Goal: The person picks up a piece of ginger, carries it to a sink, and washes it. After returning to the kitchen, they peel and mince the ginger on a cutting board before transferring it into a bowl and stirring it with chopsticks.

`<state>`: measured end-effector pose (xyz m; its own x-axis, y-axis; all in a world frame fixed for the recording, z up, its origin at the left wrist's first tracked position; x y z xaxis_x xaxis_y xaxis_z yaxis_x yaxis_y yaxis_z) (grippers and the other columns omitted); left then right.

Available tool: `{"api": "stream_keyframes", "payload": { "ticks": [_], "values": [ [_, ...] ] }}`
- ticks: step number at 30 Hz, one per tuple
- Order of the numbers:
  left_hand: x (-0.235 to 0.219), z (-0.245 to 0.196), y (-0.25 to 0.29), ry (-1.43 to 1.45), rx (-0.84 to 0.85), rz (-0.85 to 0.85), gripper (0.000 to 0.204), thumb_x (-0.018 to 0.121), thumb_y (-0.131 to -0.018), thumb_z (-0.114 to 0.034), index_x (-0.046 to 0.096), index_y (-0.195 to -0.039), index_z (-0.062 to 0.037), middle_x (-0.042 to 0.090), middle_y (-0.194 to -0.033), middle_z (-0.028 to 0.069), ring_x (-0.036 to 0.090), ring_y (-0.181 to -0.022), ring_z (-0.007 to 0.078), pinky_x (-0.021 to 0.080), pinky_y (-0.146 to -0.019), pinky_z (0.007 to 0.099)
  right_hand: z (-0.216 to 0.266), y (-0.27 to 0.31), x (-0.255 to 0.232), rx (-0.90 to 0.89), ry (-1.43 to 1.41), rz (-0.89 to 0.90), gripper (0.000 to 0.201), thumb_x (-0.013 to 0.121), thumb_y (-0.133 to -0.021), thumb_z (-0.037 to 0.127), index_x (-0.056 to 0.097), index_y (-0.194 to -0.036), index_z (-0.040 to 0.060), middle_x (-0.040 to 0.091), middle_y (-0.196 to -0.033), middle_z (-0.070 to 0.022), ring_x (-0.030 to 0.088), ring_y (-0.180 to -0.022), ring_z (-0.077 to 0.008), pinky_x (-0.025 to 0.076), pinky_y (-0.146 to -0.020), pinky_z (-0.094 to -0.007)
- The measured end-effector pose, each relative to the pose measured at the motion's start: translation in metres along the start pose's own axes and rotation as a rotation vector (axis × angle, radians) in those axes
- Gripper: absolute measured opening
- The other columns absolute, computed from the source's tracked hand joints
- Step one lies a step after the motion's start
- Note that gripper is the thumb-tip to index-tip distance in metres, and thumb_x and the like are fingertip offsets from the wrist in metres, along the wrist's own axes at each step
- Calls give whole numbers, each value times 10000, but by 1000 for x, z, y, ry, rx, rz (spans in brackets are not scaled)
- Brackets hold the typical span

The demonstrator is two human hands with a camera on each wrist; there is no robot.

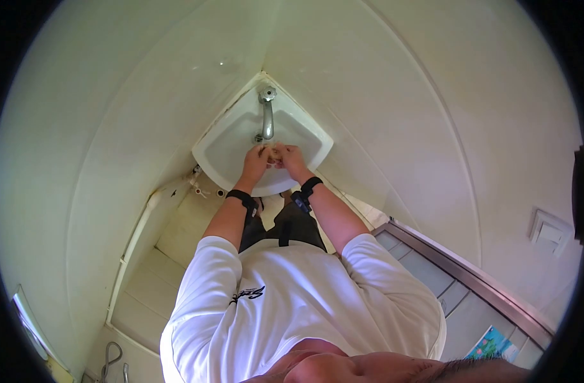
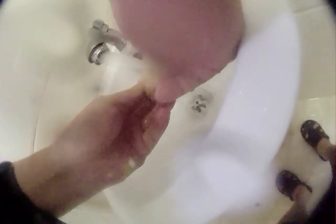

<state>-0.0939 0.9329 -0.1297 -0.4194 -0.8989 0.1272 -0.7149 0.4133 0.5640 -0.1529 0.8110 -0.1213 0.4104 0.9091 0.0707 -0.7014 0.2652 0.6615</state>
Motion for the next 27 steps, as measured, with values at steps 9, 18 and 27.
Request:
{"api": "stream_keyframes", "payload": {
  "ticks": [9, 18, 27],
  "values": [
    [-6, 4, -5, -97, 51, 88, 157, 589, -945, -120, 656, -967, 20, 665, -829, 64, 619, -687, 107, 508, -606, 250, 19, 0, 2, -46, 219, 134, 248, 652, -906, 215, 718, -821, -9, 647, -678, -43, 612, -599, -122, 546, -594, -273],
    [4, -19, -2, 135, -36, 29, 224, 603, -952, -194, 687, -1030, -1, 665, -838, 48, 620, -737, 98, 506, -649, 244, 26, -16, 3, -167, 467, -30, 259, 643, -920, 263, 675, -931, 6, 661, -744, -74, 633, -641, -135, 520, -531, -281],
    [3, 0, -7, -103, 112, -28, 199, 672, -909, -159, 721, -1005, 7, 708, -823, 71, 659, -742, 121, 526, -694, 257, 13, -24, -7, -269, 288, -61, 303, 605, -950, 268, 628, -1021, -26, 660, -784, -73, 615, -680, -141, 493, -588, -294]
  ]
}}
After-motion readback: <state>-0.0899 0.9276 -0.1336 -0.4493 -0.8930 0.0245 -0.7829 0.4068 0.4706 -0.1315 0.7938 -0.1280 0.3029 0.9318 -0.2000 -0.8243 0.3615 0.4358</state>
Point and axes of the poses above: each hand's wrist, its own y-axis away from the middle knuckle, its own x-axis out of the palm, z = x × y, the point moved 9 cm from there along -y, towards the middle knuckle
